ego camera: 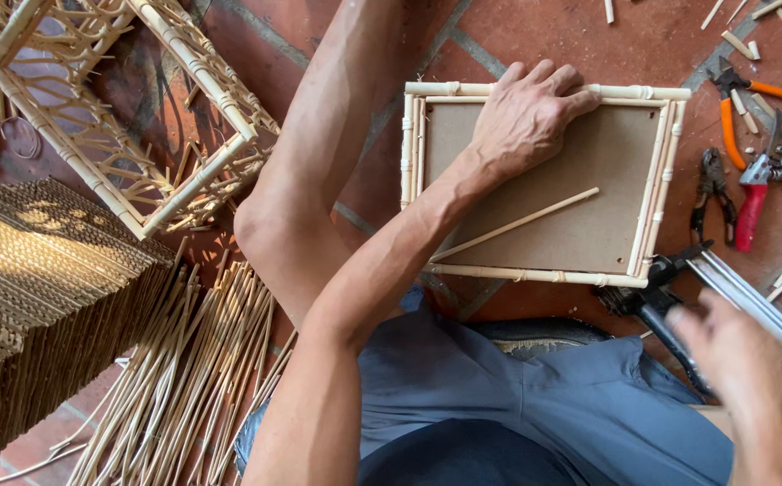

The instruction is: The person assembles a small bamboo frame by attaching a cardboard backing and securing thin bamboo strips along the edges. They use a pneumatic nail gun to fasten the components, cut excess bamboo with shears, and reload the nail gun as needed.

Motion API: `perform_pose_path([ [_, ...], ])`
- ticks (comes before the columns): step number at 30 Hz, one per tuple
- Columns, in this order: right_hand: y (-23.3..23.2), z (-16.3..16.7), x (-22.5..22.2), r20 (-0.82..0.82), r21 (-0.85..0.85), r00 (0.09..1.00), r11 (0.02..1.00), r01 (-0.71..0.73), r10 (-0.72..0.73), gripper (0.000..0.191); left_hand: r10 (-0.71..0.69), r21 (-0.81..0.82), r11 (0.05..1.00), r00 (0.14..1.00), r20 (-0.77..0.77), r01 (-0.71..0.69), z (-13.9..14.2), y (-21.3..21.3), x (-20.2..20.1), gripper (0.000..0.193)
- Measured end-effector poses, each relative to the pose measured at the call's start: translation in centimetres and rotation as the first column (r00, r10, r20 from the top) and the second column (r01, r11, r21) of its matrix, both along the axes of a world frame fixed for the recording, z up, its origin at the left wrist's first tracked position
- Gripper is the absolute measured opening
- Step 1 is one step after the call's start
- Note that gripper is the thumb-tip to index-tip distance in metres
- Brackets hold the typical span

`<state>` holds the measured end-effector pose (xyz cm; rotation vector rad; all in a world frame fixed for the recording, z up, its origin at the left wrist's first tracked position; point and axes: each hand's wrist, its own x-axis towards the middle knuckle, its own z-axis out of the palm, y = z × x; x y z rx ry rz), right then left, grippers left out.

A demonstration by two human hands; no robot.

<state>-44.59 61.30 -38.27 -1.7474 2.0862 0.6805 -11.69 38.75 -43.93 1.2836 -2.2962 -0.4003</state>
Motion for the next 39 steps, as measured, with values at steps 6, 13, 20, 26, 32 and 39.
perform_pose_path([
  [6,6.1,-2.0,3.4,-0.092,-0.087,0.994,0.994,-0.060,0.052,0.070,-0.059,-0.080,0.995,0.997,-0.042,0.056,1.1,1.1,0.3,0.035],
  [13,0.5,3.9,1.0,-0.135,0.176,0.982,0.972,0.156,-0.133,0.060,-0.068,-0.081,0.995,0.996,-0.048,0.064,2.8,1.6,0.2,0.033],
  [20,-3.0,11.1,0.4,0.053,-0.390,0.984,0.910,-0.137,0.171,0.067,-0.084,-0.092,0.992,0.996,-0.016,0.082,2.1,1.3,-0.6,0.031],
  [26,-7.5,9.8,2.5,0.314,-0.427,0.880,0.881,-0.205,0.357,0.063,-0.141,-0.053,0.987,0.981,0.134,0.149,2.6,1.1,-1.5,0.044],
  [32,-12.6,10.7,2.8,0.475,-0.168,0.835,0.960,-0.223,0.277,0.057,-0.215,-0.018,0.975,0.965,0.150,0.220,1.8,0.3,-1.9,0.044],
  [39,-16.4,10.8,4.2,0.220,0.216,0.973,0.970,-0.114,0.065,0.043,-0.227,-0.095,0.966,0.965,0.134,0.240,1.8,0.0,-1.6,0.046],
])
